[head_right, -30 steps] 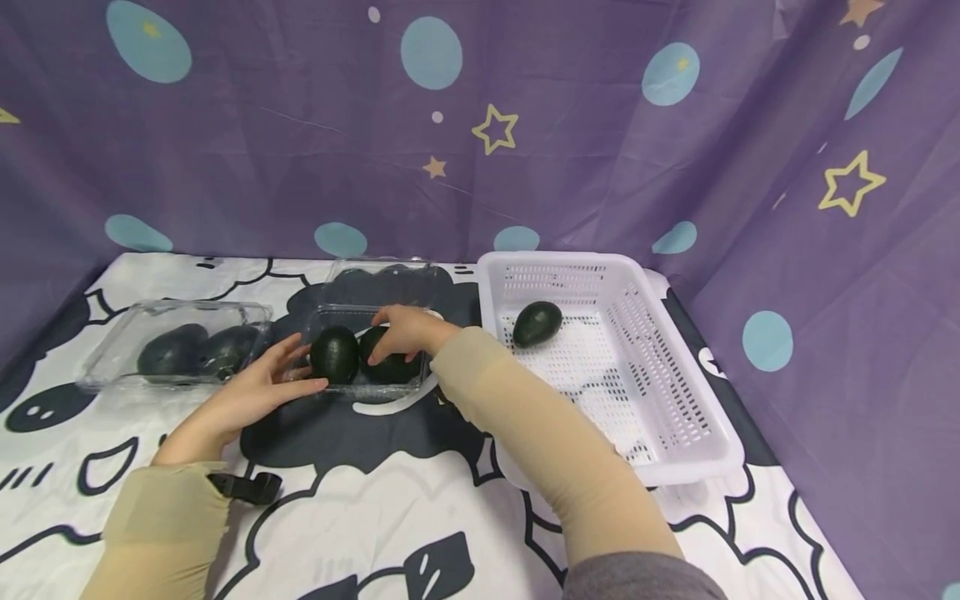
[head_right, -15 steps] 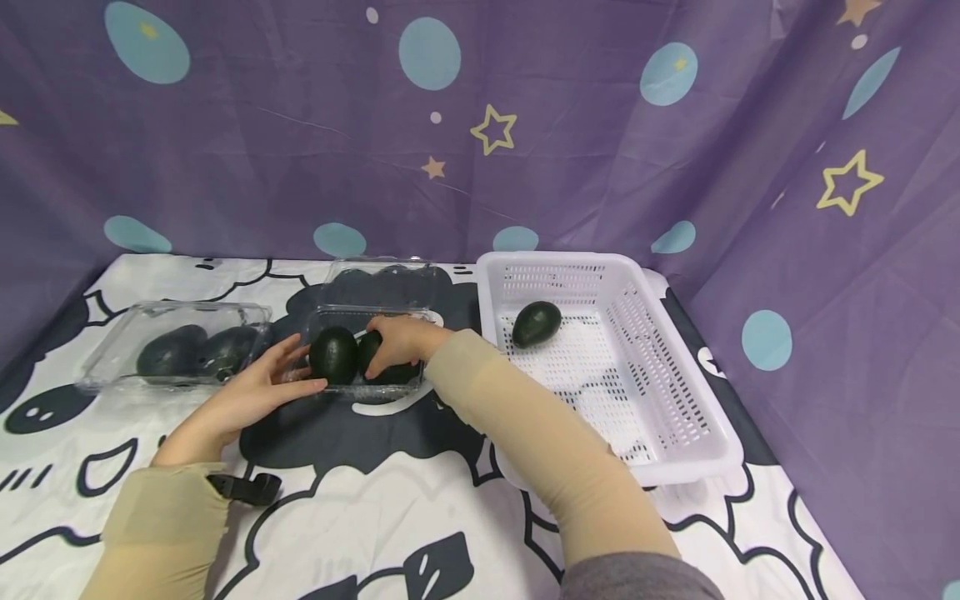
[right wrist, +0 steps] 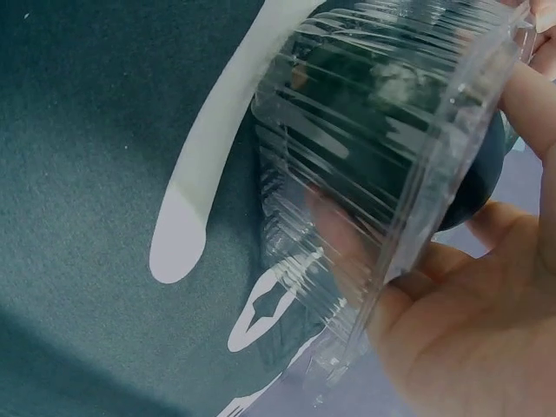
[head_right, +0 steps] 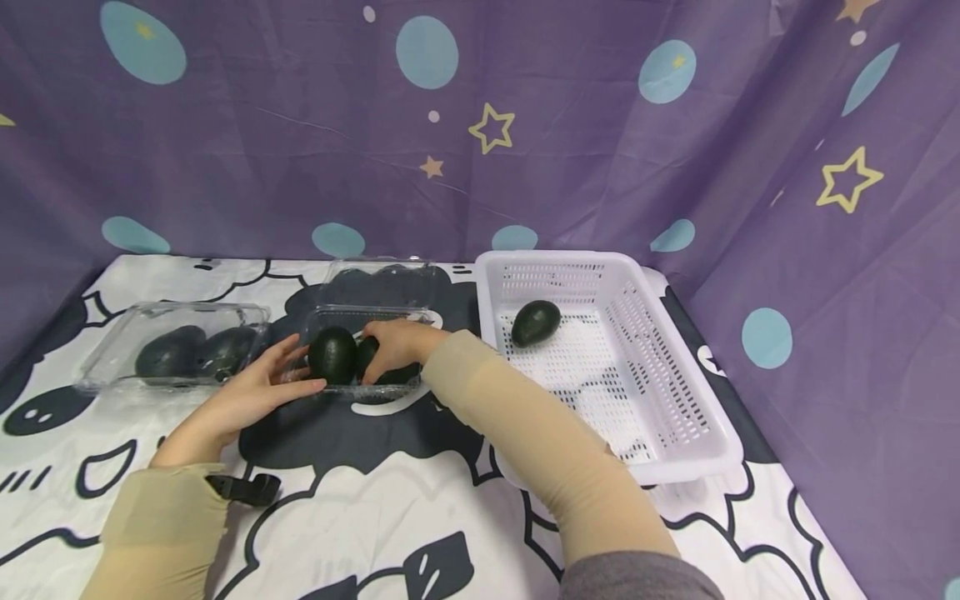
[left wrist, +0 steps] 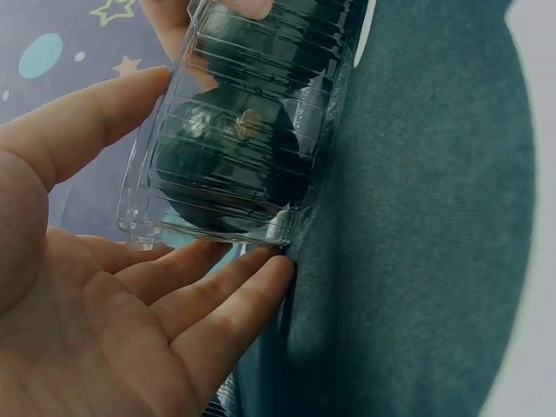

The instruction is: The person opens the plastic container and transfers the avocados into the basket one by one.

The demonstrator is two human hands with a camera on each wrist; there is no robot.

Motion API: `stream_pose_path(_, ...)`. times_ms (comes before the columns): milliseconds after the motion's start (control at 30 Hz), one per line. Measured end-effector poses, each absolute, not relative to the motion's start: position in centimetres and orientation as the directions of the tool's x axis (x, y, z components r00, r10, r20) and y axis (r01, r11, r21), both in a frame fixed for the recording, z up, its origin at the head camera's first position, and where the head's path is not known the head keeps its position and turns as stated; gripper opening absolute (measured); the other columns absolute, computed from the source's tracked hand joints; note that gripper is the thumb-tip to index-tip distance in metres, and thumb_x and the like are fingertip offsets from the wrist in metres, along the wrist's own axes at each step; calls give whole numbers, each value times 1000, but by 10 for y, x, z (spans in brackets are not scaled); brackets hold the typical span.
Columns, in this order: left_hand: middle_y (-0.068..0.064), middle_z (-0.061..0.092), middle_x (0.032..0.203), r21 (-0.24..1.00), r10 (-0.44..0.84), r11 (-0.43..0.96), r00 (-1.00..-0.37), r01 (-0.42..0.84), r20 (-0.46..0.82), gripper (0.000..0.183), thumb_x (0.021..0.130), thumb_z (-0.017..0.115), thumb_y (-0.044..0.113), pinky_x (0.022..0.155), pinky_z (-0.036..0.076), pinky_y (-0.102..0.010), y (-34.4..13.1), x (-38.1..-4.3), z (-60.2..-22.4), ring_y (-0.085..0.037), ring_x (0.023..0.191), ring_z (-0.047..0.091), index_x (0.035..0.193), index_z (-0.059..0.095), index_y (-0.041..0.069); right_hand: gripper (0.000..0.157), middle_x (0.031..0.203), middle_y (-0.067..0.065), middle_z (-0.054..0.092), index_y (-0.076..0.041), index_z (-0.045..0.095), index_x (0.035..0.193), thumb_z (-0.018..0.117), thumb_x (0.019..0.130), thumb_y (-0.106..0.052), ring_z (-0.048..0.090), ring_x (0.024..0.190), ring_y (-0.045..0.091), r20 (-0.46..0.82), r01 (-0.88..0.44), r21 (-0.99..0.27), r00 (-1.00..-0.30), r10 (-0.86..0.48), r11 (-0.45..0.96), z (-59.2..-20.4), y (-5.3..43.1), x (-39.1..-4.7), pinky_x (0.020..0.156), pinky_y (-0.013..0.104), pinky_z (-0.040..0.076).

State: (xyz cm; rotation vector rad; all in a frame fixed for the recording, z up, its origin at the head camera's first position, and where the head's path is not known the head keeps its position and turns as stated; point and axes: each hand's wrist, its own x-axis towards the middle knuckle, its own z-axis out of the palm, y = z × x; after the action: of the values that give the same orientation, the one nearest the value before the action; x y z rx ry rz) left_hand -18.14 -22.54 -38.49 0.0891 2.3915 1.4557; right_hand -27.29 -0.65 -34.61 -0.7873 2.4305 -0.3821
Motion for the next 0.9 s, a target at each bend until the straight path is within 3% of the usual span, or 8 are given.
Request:
stream_pose_path(467,-25,7,164,874,235,472,-939,-116,-251,103,96,65,37,111,31,-66,-225,-181,-384,-48,147,21,159,-12,10,76,149,7,48,-22,45,149,79,82,-30,51,130,26,-326,-417,-477,-733,-597,773,-342,-5,-276,104,42,47)
stream_pose_path(633,-26,7,164,872,237,474,-937,-120,-258,104,96,65,37,112,31,-66,-225,-182,-384,-49,147,21,158,-13,11,76,152,8,43,-23,42,151,78,84,-28,51,129,28,-310,-340,-589,-743,-593,733,-337,-2,-278,99,46,49)
stream_pose_path(900,-27,7,164,869,241,479,-934,-123,-264,104,96,64,39,112,31,-66,-225,-182,-384,-49,147,20,158,-15,11,87,157,12,35,-21,28,153,78,83,-34,41,141,31,-264,-180,-740,-808,-526,648,-331,6,-279,107,51,44)
